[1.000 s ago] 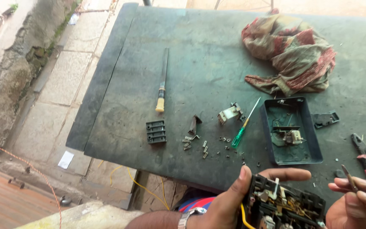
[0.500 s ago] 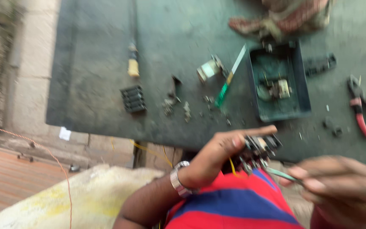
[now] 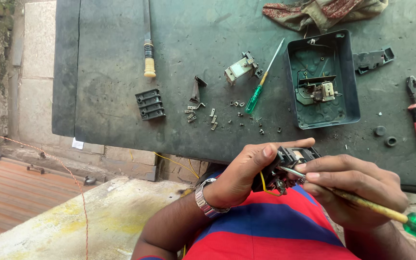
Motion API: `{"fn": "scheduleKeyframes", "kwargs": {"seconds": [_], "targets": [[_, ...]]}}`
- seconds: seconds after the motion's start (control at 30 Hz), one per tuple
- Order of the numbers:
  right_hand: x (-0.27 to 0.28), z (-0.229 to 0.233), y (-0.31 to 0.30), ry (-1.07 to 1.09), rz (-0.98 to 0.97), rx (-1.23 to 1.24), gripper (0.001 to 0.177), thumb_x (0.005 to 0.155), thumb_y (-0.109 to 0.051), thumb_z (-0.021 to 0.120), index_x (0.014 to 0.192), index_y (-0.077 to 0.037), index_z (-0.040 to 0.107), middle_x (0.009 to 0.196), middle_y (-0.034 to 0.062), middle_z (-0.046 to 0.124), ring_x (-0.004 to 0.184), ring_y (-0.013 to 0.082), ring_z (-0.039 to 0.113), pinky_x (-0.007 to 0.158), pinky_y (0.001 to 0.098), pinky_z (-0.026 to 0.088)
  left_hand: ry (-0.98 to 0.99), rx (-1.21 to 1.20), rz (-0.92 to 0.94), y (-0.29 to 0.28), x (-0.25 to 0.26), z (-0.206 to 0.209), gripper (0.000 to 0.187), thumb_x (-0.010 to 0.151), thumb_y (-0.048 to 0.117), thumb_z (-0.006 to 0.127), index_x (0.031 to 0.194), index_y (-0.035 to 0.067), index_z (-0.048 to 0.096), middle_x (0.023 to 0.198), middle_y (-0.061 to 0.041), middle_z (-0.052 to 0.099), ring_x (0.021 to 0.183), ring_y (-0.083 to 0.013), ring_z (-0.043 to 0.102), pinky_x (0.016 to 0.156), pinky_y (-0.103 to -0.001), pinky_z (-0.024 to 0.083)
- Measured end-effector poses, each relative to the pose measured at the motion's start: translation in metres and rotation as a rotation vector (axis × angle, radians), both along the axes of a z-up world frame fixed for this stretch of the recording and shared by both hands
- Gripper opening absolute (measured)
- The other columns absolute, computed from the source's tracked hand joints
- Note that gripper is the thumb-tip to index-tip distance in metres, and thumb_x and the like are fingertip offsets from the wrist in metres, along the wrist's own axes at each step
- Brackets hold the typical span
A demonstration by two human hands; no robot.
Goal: The person disassembles a small electrical component on a workbench using a screwdriver and hammer. They remove screws and internal parts, then reassemble the component by inserting a metal piece and tightening screws. The task involves handling multiple small parts and tools on a cluttered table.
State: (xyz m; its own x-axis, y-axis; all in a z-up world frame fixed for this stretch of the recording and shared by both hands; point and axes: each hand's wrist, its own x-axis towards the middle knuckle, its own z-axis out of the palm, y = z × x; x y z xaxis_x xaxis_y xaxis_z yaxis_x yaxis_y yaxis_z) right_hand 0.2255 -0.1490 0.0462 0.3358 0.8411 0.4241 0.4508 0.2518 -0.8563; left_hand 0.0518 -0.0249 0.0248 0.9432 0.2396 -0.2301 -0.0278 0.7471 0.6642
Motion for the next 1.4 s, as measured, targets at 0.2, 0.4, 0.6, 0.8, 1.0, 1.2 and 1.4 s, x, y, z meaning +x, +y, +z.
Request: {"fn": "scheduleKeyframes", "kwargs": {"seconds": [0.2,0.4,0.6,0.8,1.0,1.2,1.4], "targets": [[-0.010,-0.001,0.007,0.026,0.013,0.008,0.013,0.085,-0.008,0.077,0.087,0.002,0.069,0.092,0.0190,0.075,0.083,0.0218,0.079,0.074,0.0294,0.064,0.032,-0.027,-0.010,0.008,-0.006,0.000,0.085,0.108,0.060,0.050,0.156,-0.010,0.047,0.108,-0.004,0.068,0.088,-0.0082,0.060,0.077,-0.024,0.053],[-0.015,-0.001,0.014,0.043,0.043,0.040,0.015,0.082,-0.007,0.079,0.089,0.002,0.069,0.092,0.0186,0.075,0.086,0.0235,0.080,0.076,0.0304,0.065,0.047,-0.026,-0.039,0.014,-0.016,0.000,0.084,0.109,0.061,0.050,0.160,-0.006,0.046,0.104,-0.004,0.067,0.086,-0.0087,0.059,0.076,-0.024,0.053],[-0.029,0.002,0.017,0.007,0.035,0.021,0.014,0.081,-0.005,0.079,0.088,0.001,0.069,0.093,0.0184,0.075,0.087,0.0240,0.080,0.077,0.0317,0.065,0.057,-0.022,-0.051,0.022,-0.025,0.001,0.085,0.107,0.062,0.050,0.159,-0.006,0.047,0.102,-0.004,0.068,0.087,-0.0084,0.060,0.076,-0.024,0.053],[-0.038,0.006,0.017,0.006,0.006,0.005,0.013,0.081,-0.006,0.078,0.087,0.000,0.069,0.094,0.0180,0.075,0.087,0.0235,0.080,0.077,0.0313,0.065,0.050,-0.027,-0.073,0.026,-0.031,0.000,0.084,0.107,0.061,0.052,0.159,-0.005,0.048,0.101,-0.004,0.068,0.084,-0.0086,0.060,0.075,-0.024,0.053],[-0.059,0.011,0.016,-0.056,-0.098,-0.015,0.011,0.082,-0.003,0.078,0.086,-0.003,0.068,0.094,0.0154,0.075,0.088,0.0223,0.079,0.079,0.0327,0.065,0.048,-0.015,-0.072,0.030,-0.037,0.000,0.082,0.107,0.061,0.051,0.158,-0.005,0.049,0.101,-0.003,0.068,0.084,-0.0072,0.060,0.074,-0.023,0.053],[-0.067,0.016,0.015,-0.196,-0.100,-0.018,0.015,0.080,-0.004,0.081,0.090,-0.006,0.069,0.095,0.0143,0.075,0.089,0.0243,0.078,0.078,0.0341,0.063,0.008,0.006,-0.044,0.031,-0.043,-0.004,0.077,0.111,0.057,0.050,0.158,-0.004,0.050,0.101,-0.002,0.068,0.083,-0.0059,0.059,0.074,-0.023,0.052],[-0.072,0.018,0.016,-0.231,-0.086,-0.005,0.016,0.082,-0.004,0.079,0.094,-0.006,0.069,0.098,0.0150,0.075,0.090,0.0250,0.079,0.077,0.0340,0.063,0.000,0.099,0.008,0.028,-0.046,-0.010,0.070,0.114,0.050,0.050,0.158,-0.004,0.050,0.102,-0.002,0.068,0.093,-0.0050,0.061,0.083,-0.022,0.053]]}}
